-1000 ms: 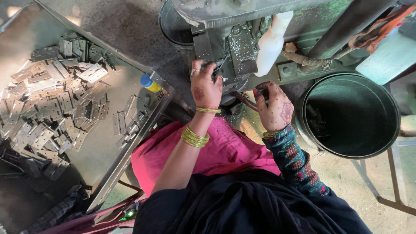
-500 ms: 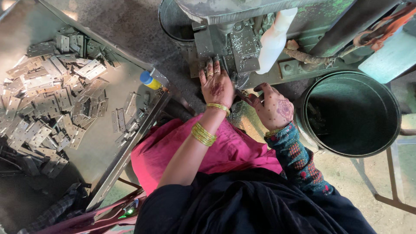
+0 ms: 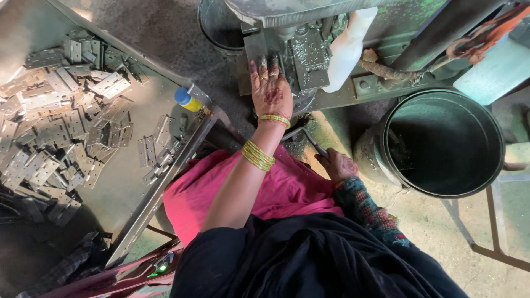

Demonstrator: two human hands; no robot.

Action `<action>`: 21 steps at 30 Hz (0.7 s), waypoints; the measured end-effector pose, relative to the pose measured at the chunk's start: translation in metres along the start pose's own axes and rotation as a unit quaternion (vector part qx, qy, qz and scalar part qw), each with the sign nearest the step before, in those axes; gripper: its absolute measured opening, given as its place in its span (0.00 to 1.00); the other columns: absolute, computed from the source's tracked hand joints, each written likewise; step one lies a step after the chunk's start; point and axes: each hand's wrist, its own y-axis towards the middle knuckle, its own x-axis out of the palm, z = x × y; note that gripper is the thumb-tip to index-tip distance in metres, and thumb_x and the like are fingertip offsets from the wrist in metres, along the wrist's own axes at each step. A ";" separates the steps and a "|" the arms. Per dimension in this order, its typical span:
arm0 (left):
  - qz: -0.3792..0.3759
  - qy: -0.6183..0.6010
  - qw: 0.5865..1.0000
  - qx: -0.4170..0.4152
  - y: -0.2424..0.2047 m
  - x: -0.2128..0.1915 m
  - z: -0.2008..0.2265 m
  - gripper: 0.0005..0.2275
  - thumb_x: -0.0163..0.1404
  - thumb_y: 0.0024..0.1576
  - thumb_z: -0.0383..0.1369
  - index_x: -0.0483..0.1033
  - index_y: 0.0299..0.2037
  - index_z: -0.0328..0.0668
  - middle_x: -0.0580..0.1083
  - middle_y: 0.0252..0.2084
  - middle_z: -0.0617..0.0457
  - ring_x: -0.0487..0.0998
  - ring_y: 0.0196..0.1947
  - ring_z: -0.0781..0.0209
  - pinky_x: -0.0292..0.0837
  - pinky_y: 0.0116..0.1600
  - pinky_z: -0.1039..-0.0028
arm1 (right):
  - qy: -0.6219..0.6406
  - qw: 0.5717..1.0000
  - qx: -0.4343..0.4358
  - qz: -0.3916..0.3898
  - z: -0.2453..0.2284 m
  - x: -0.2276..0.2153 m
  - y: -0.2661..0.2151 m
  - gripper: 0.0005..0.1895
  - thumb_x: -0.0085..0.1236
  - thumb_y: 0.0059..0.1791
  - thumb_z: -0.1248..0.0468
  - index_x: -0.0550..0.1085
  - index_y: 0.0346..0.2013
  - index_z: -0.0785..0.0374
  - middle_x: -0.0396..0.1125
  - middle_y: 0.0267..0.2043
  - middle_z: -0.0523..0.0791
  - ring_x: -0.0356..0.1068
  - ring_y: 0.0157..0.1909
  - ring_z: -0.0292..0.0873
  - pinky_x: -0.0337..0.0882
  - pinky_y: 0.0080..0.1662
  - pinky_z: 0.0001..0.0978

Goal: The person repeatedly picks small metal pieces from a tray, places them into a press machine, and operates the lever to process them. The person then removes the processed pieces and places them into a bucket. The cycle continues with multiple pieces throughout the clip.

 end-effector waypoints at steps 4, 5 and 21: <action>-0.038 -0.015 0.999 0.001 0.013 0.000 -0.006 0.16 0.40 0.62 0.29 0.79 0.53 0.32 0.69 0.68 0.48 0.56 0.76 0.46 0.35 0.79 0.52 | 0.023 0.996 -0.061 0.052 -0.002 -0.018 0.010 0.23 0.54 0.48 0.40 0.74 0.37 0.57 0.72 0.32 0.54 0.73 0.37 0.61 0.70 0.39 0.54; -0.037 0.008 0.999 0.003 0.014 0.003 -0.006 0.16 0.40 0.62 0.29 0.78 0.54 0.32 0.68 0.68 0.47 0.56 0.76 0.45 0.35 0.79 0.53 | -0.014 0.995 -0.079 0.062 -0.003 -0.024 0.006 0.24 0.53 0.50 0.40 0.73 0.38 0.58 0.72 0.31 0.53 0.73 0.36 0.60 0.70 0.39 0.54; 0.006 0.074 0.997 0.011 0.013 0.012 -0.005 0.20 0.36 0.63 0.31 0.74 0.60 0.30 0.66 0.69 0.43 0.55 0.75 0.43 0.28 0.78 0.50 | -0.022 0.999 -0.029 -0.016 -0.005 -0.030 0.010 0.28 0.53 0.51 0.37 0.75 0.34 0.60 0.72 0.33 0.56 0.74 0.40 0.61 0.71 0.42 0.55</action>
